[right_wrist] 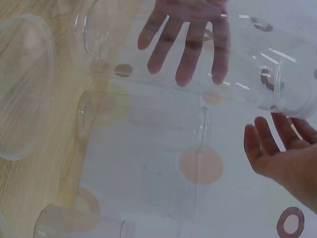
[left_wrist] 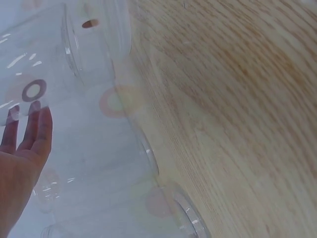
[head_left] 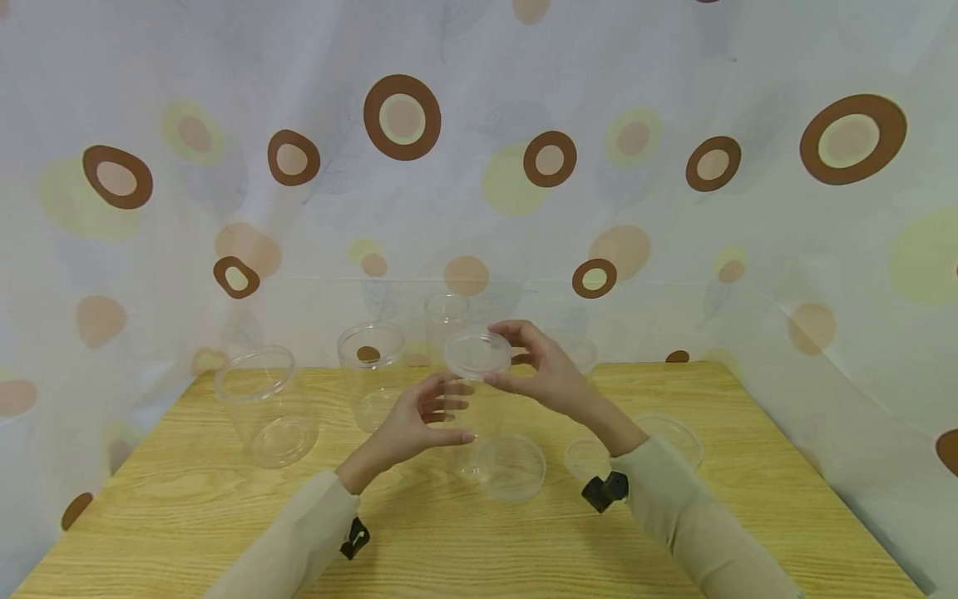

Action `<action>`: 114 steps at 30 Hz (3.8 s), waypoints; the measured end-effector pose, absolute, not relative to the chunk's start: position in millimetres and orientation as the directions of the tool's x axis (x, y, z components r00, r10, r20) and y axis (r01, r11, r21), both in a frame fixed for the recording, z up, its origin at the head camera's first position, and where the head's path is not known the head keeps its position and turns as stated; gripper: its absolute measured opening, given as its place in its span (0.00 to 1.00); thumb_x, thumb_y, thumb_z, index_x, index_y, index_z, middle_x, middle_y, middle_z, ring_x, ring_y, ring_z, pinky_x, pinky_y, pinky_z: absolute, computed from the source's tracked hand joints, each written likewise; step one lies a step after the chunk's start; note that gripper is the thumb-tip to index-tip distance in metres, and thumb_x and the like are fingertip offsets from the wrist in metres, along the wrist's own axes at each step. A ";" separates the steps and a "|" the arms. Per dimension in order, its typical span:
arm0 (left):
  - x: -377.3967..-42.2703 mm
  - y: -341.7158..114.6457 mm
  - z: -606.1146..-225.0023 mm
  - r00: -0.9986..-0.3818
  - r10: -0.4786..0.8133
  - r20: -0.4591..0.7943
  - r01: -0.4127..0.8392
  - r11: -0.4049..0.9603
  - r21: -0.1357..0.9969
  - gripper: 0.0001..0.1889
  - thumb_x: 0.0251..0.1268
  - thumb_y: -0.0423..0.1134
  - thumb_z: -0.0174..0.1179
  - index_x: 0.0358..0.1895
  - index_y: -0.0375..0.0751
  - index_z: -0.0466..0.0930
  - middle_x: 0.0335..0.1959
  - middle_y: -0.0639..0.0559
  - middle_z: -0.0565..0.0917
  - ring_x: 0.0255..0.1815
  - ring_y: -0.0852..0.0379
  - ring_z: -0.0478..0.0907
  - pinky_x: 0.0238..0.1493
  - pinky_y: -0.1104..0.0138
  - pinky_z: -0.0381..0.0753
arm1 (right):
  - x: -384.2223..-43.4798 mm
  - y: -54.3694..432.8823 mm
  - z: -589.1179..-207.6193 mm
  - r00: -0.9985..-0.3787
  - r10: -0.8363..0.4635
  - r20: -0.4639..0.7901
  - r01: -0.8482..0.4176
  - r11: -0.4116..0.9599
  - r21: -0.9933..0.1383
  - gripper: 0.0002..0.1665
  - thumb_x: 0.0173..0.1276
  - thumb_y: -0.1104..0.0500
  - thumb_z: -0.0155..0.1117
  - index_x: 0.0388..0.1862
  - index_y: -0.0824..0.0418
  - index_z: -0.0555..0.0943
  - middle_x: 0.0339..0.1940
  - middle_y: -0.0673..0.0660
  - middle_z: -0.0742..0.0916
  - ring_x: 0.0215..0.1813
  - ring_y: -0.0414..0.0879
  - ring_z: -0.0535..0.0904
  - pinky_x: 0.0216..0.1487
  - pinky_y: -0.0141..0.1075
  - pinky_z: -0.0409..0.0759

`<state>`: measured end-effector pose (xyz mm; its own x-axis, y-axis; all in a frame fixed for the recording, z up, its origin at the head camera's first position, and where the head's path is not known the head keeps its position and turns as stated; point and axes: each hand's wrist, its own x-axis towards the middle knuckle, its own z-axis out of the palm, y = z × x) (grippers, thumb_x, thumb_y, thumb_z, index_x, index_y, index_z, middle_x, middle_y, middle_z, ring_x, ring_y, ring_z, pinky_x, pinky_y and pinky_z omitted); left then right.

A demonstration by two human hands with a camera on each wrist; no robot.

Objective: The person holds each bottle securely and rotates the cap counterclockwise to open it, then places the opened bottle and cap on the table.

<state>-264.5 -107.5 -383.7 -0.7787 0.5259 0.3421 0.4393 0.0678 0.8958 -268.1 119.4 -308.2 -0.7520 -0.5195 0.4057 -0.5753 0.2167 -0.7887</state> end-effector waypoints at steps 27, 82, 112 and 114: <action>-251.7 -104.6 -366.8 -0.810 0.472 0.348 0.427 0.068 0.902 0.37 0.48 0.29 0.67 0.64 0.46 0.63 0.58 0.40 0.74 0.56 0.41 0.73 0.55 0.50 0.73 | -255.0 106.8 -314.8 -0.813 -0.349 0.465 -0.555 0.227 -0.800 0.38 0.56 0.59 0.68 0.63 0.57 0.63 0.60 0.57 0.72 0.60 0.51 0.68 0.56 0.50 0.71; -265.4 -111.0 -384.6 -0.750 0.534 0.390 0.468 0.012 0.884 0.37 0.48 0.32 0.68 0.64 0.49 0.63 0.58 0.42 0.74 0.55 0.47 0.75 0.54 0.55 0.75 | -265.2 121.3 -304.8 -0.703 -0.643 0.303 -0.431 0.047 -0.901 0.38 0.64 0.51 0.60 0.69 0.55 0.57 0.65 0.60 0.67 0.57 0.57 0.71 0.54 0.41 0.75; -263.5 -110.0 -383.1 -0.766 0.515 0.383 0.464 0.032 0.885 0.37 0.49 0.30 0.67 0.64 0.50 0.63 0.58 0.42 0.74 0.56 0.47 0.75 0.54 0.54 0.75 | -264.8 113.3 -309.1 -0.712 -0.522 0.469 -0.614 0.139 -0.777 0.35 0.61 0.58 0.64 0.65 0.61 0.62 0.61 0.60 0.72 0.62 0.52 0.67 0.58 0.50 0.69; -263.8 -110.1 -383.0 -0.766 0.520 0.379 0.462 0.035 0.886 0.36 0.49 0.30 0.68 0.64 0.50 0.64 0.57 0.43 0.75 0.55 0.48 0.75 0.54 0.54 0.75 | -267.4 116.1 -308.1 -0.693 -0.567 0.446 -0.597 0.103 -0.796 0.36 0.62 0.54 0.63 0.66 0.61 0.61 0.62 0.60 0.70 0.62 0.53 0.67 0.59 0.49 0.68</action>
<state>-263.8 -110.1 -383.0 -0.7657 0.5196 0.3792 0.4623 0.0347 0.8860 -267.4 116.1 -308.1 -0.6927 -0.5667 0.4461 -0.5966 0.1027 -0.7960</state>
